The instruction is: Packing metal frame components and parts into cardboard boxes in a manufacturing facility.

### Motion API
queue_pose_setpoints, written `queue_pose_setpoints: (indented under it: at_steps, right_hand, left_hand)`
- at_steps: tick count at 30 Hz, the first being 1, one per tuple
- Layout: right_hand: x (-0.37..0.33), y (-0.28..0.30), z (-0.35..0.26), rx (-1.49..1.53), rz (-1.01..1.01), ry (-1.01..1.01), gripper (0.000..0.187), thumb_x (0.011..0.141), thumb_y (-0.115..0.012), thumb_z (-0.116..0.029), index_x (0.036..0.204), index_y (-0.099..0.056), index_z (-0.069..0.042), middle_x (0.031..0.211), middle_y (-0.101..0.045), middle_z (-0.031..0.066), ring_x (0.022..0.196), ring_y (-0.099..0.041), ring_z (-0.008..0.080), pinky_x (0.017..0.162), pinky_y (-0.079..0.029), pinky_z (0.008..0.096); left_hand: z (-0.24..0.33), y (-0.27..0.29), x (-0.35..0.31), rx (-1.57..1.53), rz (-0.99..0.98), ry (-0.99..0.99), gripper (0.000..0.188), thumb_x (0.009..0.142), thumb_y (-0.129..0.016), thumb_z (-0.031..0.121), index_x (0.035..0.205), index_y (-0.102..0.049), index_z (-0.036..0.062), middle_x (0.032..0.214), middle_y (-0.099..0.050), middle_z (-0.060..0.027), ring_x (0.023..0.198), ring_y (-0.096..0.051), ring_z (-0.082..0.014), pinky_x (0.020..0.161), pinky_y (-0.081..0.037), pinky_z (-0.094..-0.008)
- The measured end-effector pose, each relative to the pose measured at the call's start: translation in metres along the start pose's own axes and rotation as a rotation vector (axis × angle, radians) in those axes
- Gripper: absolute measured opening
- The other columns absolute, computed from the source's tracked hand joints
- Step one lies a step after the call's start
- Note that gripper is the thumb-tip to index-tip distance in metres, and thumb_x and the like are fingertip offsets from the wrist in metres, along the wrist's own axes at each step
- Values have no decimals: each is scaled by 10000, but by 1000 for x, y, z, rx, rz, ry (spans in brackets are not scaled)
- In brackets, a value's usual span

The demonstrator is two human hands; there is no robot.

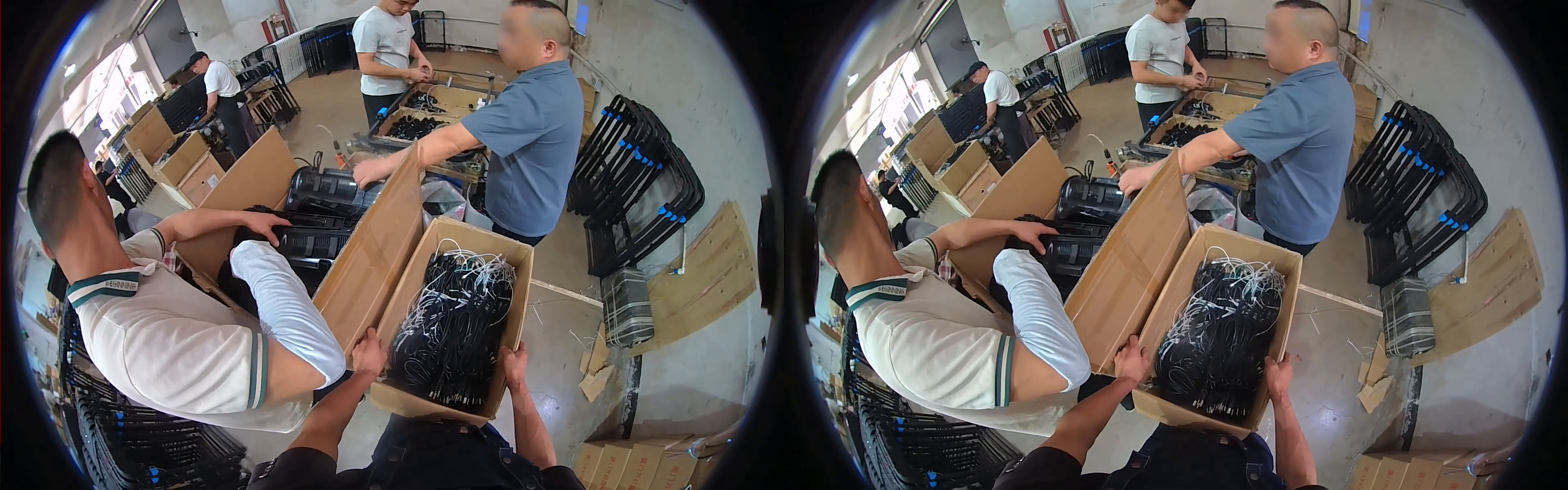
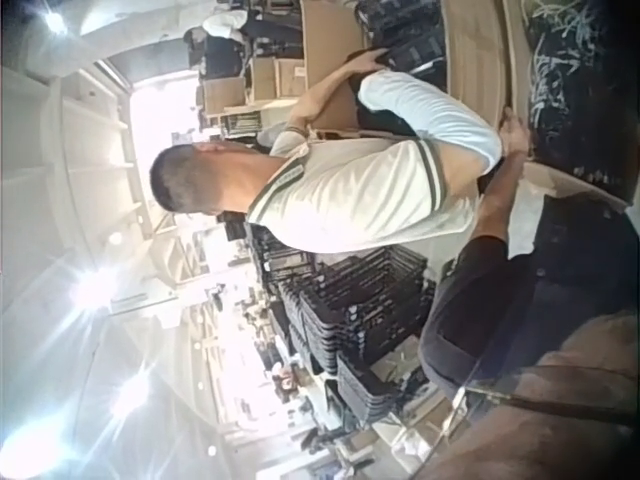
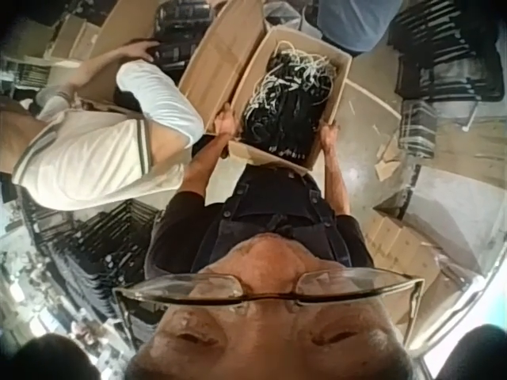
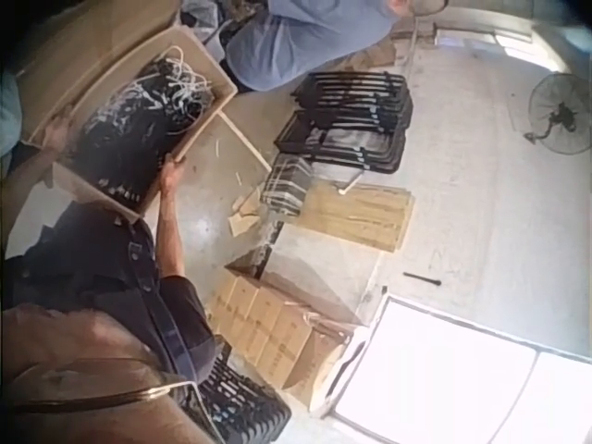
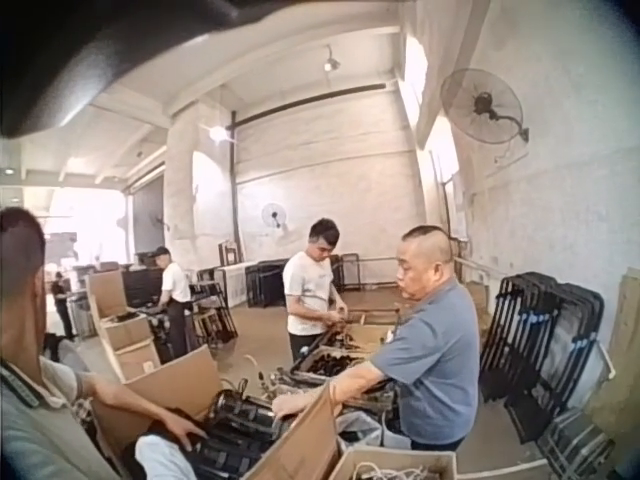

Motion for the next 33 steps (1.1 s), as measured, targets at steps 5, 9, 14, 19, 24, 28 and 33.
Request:
queue_pose_setpoints:
  at_steps: [5, 9, 14, 19, 24, 28, 33]
  right_hand:
    - [-8, -4, -16, -59, -29, -13, 504, 836, -673, -213, 1278, -604, 21, 1030, -729, 229, 958, -710, 358, 880, -537, 438]
    - [-9, 0, -16, 13, -10, -15, 492, 836, -673, -209, 1266, -605, 20, 1014, -726, 219, 940, -706, 343, 869, -536, 434]
    - [-7, 6, -14, -5, 36, 43, 463, 840, -675, -201, 1232, -605, 34, 975, -724, 203, 904, -705, 329, 843, -542, 425]
    - [-20, -2, -33, 2, -5, -18, 440, 839, -683, -197, 1198, -610, 47, 969, -729, 209, 894, -710, 353, 823, -545, 439]
    - [-13, 4, -24, -67, 50, 8, 453, 832, -700, -209, 1198, -618, 44, 1004, -736, 228, 940, -718, 352, 850, -542, 432]
    - [-9, 0, -14, -47, 18, -39, 494, 831, -707, -223, 1234, -616, 47, 1024, -738, 234, 964, -719, 352, 878, -538, 429]
    - [-2, 2, -2, -15, 33, 1, 532, 834, -706, -228, 1275, -607, 53, 1019, -739, 225, 944, -718, 344, 862, -541, 429]
  left_hand:
    - [-3, 6, -2, -1, 0, 13, 299, 946, -584, 256, 1110, -496, 22, 957, -712, -292, 908, -691, -505, 822, -544, -602]
    - [5, 10, -4, -18, 5, -18, 294, 946, -583, 248, 1112, -497, 21, 956, -710, -296, 911, -690, -507, 832, -541, -603]
    - [6, 7, -3, -20, -2, -22, 298, 944, -588, 247, 1120, -500, 23, 992, -709, -302, 941, -688, -506, 856, -531, -609]
    - [-6, 1, -3, 5, -8, 24, 306, 941, -596, 258, 1127, -503, 32, 1007, -711, -298, 946, -685, -511, 852, -530, -613]
    - [2, 4, -1, 5, -36, 42, 306, 940, -599, 260, 1122, -503, 33, 1003, -711, -294, 938, -684, -514, 853, -525, -617]
    - [2, 6, -2, 10, -51, 56, 304, 940, -599, 259, 1119, -503, 33, 1004, -711, -294, 938, -685, -511, 856, -525, -614]
    - [2, 2, 1, 2, -69, 58, 306, 942, -607, 253, 1123, -498, 32, 1008, -715, -286, 948, -691, -500, 860, -526, -603]
Point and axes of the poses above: each hand's wrist, its own x-axis towards the middle knuckle, its own y-axis out of the back of the hand, z = x × y, the point moved 8 cm from there along x, towards the middle knuckle
